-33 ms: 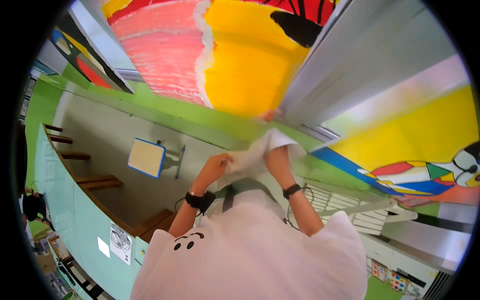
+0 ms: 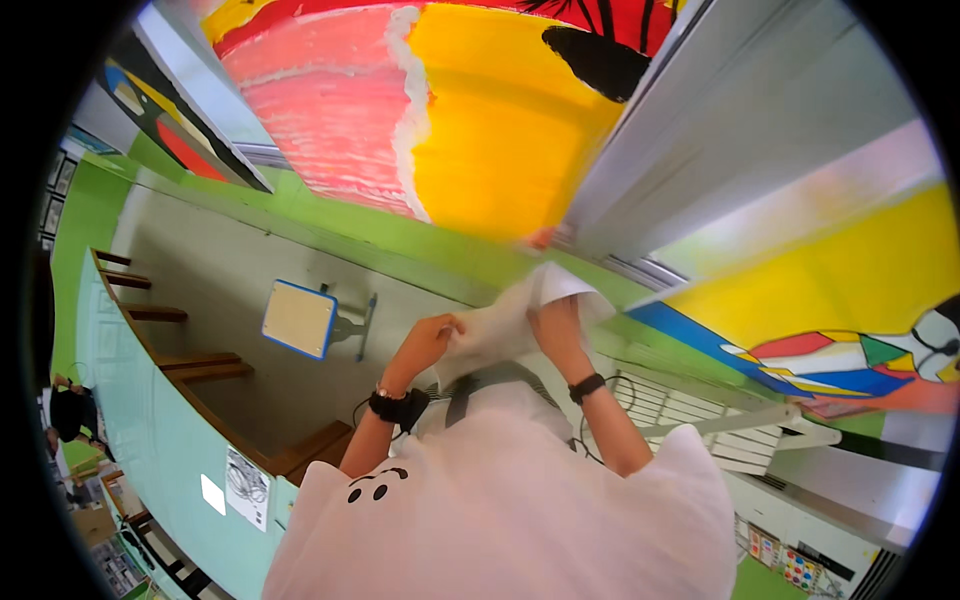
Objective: The person wipes a chalkboard, the frame of large wall posters, a tabletop, and a green wall with a white cloth.
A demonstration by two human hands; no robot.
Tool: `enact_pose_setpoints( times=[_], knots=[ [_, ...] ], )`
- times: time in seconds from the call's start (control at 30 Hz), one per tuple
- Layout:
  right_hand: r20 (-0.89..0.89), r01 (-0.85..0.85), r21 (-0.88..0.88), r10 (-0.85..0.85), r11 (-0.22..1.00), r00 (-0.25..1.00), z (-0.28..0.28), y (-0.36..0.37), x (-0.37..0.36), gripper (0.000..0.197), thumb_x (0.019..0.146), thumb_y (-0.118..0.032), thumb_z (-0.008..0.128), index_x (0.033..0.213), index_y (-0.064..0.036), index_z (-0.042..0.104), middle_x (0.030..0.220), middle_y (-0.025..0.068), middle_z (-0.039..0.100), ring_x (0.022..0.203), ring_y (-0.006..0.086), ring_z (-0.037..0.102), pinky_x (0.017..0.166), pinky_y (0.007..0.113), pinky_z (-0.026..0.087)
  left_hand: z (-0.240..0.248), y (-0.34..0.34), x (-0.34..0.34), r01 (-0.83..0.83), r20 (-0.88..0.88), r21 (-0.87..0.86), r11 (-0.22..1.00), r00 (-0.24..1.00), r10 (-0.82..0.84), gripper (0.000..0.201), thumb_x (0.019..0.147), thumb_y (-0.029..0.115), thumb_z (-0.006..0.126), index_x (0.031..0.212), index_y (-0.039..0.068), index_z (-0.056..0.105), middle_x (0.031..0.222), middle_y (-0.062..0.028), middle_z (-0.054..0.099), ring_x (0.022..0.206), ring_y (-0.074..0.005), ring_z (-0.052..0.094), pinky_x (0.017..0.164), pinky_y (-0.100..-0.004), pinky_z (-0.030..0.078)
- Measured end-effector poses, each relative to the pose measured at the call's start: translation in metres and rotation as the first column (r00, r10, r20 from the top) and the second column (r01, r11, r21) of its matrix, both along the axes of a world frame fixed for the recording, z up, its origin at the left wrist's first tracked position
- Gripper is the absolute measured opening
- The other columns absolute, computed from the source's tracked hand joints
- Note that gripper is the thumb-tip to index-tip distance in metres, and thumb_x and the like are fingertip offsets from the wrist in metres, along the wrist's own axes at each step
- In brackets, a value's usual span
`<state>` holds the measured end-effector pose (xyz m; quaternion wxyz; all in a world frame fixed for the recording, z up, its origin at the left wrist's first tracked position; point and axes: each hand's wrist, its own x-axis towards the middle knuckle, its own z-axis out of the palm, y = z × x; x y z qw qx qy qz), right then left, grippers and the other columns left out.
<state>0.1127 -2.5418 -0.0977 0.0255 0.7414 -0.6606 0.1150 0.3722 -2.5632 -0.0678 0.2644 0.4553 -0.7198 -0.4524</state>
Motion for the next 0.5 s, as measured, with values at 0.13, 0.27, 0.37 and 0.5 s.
enact_pose_setpoints(
  times=[0.13,0.27,0.37,0.5],
  knots=[
    [0.112,-0.02,0.076,0.011,0.997,0.994,-0.007,-0.015,0.019,0.052,0.079,-0.03,0.058,0.114,0.0074,0.052,0.118,0.0246,0.05,0.113,0.0371,0.043,0.103,0.045,0.026,-0.006,-0.017,0.048,-0.052,0.087,0.194,0.98,0.996,0.036,0.02,0.076,-0.005,0.042,0.085,0.0,0.059,0.07,-0.0131,0.058,0.061,-0.0217,0.052,0.06,-0.0303,0.042],
    [0.064,-0.034,0.21,0.021,0.977,0.998,-0.011,-0.027,0.048,0.046,0.079,-0.029,0.057,0.108,0.0066,0.055,0.11,0.0231,0.055,0.109,0.034,0.048,0.101,0.043,0.03,-0.011,-0.032,0.075,-0.102,0.101,0.366,0.925,0.992,0.069,0.022,0.072,-0.004,0.042,0.083,0.0,0.06,0.067,-0.0086,0.055,0.059,-0.0132,0.047,0.056,-0.0265,0.039],
    [0.035,0.017,0.208,-0.024,0.978,0.999,-0.016,-0.035,0.053,0.049,0.078,-0.025,0.059,0.114,0.0071,0.05,0.112,0.0229,0.053,0.11,0.035,0.046,0.1,0.043,0.031,-0.026,-0.054,0.074,0.009,0.017,0.326,0.945,1.0,-0.016,0.019,0.073,-0.001,0.043,0.083,0.001,0.06,0.069,-0.0064,0.055,0.062,-0.0113,0.047,0.06,-0.0244,0.039],
    [0.14,0.046,0.167,-0.07,0.985,0.988,0.009,-0.045,0.052,0.045,0.079,-0.023,0.059,0.111,0.0082,0.051,0.103,0.022,0.055,0.103,0.0367,0.047,0.093,0.044,0.035,0.0,-0.099,0.079,0.169,-0.143,0.598,0.784,0.984,-0.104,0.015,0.078,0.005,0.045,0.082,0.002,0.06,0.073,0.0003,0.055,0.069,-0.0079,0.047,0.067,-0.021,0.038]
  ],
)
